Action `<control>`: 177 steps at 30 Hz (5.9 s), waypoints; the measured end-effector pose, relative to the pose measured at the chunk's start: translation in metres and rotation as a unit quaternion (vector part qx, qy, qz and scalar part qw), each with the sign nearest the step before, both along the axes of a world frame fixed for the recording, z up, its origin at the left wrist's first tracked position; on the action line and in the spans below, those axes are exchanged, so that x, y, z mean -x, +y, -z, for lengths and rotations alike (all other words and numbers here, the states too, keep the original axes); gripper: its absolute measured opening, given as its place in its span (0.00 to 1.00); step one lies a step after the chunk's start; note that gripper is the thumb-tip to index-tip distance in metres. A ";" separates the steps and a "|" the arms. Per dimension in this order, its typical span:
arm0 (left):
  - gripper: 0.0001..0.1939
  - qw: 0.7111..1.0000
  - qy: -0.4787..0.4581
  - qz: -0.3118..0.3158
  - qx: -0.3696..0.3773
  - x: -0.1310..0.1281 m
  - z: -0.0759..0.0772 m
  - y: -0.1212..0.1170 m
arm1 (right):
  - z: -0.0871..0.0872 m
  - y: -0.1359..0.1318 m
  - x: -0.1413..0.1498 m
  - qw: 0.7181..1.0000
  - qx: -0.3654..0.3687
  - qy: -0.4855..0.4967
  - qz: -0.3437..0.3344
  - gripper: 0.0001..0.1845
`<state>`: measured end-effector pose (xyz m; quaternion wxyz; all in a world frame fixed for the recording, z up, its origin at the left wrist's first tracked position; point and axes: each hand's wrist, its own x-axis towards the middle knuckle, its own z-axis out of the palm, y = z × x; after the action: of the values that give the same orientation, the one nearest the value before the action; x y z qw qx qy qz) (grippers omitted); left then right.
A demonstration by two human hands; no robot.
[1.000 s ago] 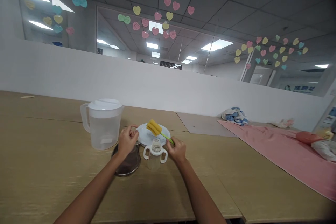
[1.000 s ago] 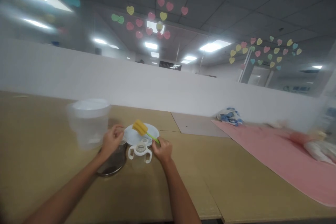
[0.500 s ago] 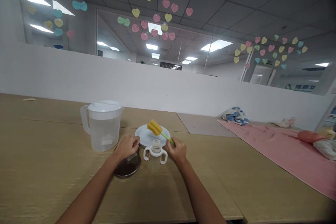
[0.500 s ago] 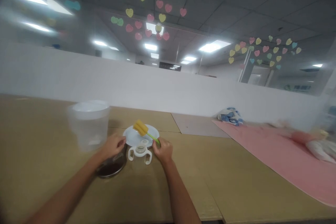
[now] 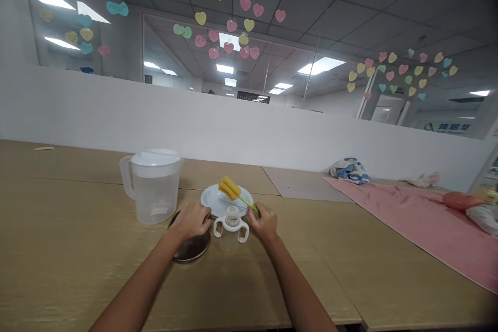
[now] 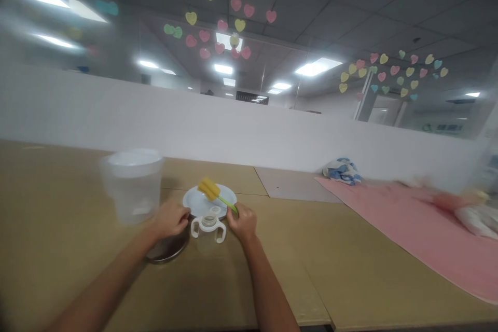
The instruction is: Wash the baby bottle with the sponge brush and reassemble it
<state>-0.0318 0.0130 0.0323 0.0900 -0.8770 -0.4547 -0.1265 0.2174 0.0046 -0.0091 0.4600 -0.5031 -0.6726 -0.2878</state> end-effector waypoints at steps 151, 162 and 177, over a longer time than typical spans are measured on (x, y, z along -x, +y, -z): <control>0.13 0.985 -0.156 0.041 -0.065 -0.001 0.007 0.001 | -0.030 -0.007 0.007 0.965 0.217 0.024 0.142 0.09; 0.11 0.980 -0.182 0.050 -0.067 -0.001 0.012 0.005 | -0.032 -0.003 0.007 0.940 0.276 0.193 -0.043 0.10; 0.13 0.980 -0.190 0.037 -0.044 -0.001 0.013 0.005 | -0.030 -0.005 0.010 0.950 0.255 0.172 0.052 0.10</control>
<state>-0.0310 0.0180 0.0195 0.0361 -0.8485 -0.4247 -0.3137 0.2077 -0.0003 0.0214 0.4094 -0.6799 -0.6070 -0.0392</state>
